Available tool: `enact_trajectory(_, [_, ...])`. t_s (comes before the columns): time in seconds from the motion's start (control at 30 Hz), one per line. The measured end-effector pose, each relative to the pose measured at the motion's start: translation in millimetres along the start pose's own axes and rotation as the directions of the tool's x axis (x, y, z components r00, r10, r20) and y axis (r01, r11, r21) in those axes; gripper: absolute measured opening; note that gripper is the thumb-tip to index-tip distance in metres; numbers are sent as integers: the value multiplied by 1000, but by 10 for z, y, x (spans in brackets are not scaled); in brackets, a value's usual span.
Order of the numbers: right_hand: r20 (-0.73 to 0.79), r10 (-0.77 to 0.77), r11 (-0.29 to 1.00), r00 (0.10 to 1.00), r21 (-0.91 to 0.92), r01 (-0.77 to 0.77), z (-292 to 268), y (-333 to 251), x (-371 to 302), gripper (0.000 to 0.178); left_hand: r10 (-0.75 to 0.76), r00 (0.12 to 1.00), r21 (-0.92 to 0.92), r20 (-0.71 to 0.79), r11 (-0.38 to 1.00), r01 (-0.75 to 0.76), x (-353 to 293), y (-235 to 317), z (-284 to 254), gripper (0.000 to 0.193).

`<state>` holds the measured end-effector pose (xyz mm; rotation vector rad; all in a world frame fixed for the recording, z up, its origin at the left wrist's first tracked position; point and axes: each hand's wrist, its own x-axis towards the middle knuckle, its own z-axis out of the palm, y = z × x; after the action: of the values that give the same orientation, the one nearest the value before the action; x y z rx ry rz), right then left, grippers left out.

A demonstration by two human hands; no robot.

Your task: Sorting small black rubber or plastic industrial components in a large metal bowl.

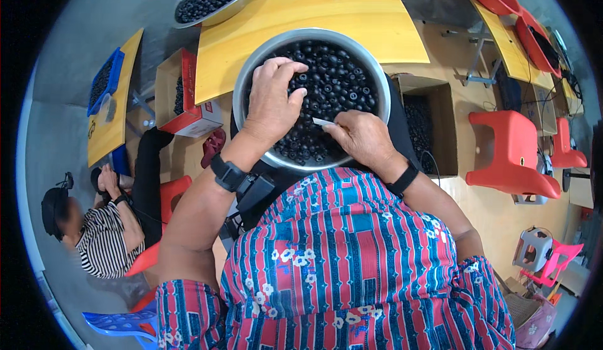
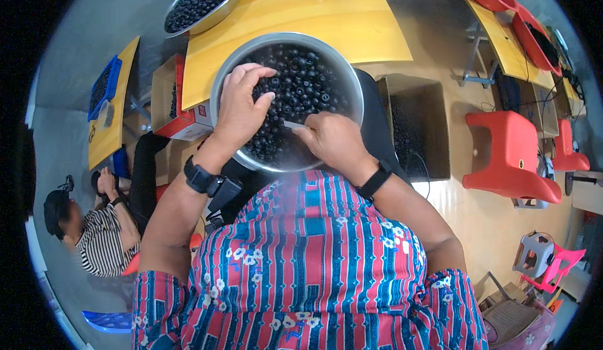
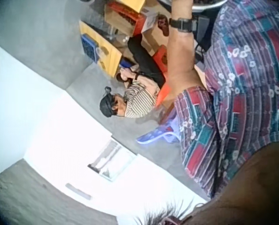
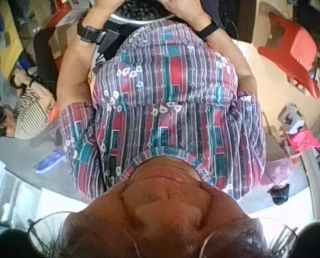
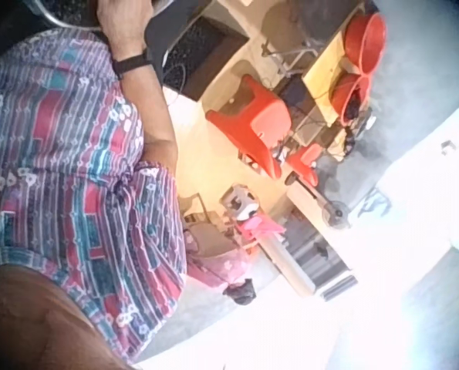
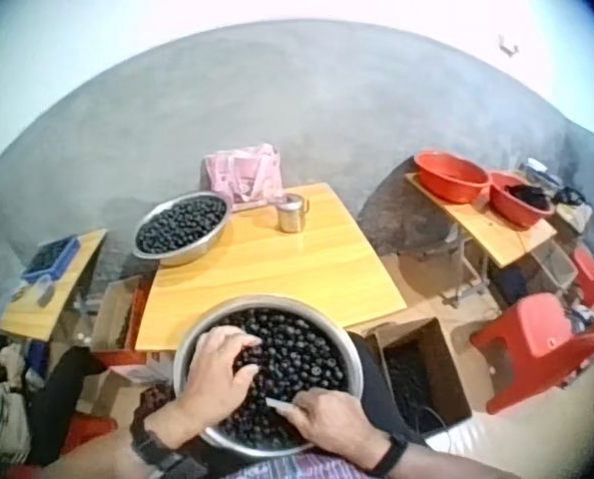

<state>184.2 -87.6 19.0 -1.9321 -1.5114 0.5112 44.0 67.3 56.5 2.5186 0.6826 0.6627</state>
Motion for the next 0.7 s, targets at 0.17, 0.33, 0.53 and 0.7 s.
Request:
enact_trajectory(0.17, [-20,-36,999,999,-22,35,-9,-4,-16,33,72,996,233,-61,971,-56,31,-61,226,64])
enact_trajectory(0.33, [-12,-64,998,998,17,64,-25,-7,-26,31,16,996,231,-89,973,5,96,-45,276,58])
enact_trajectory(0.53, [-92,-116,991,989,54,121,-37,4,-35,29,26,1000,53,15,998,-27,0,-91,291,45])
enact_trajectory(0.7, [-111,-143,988,983,49,149,-95,-37,-32,28,59,998,20,-5,998,-59,-336,-48,383,49])
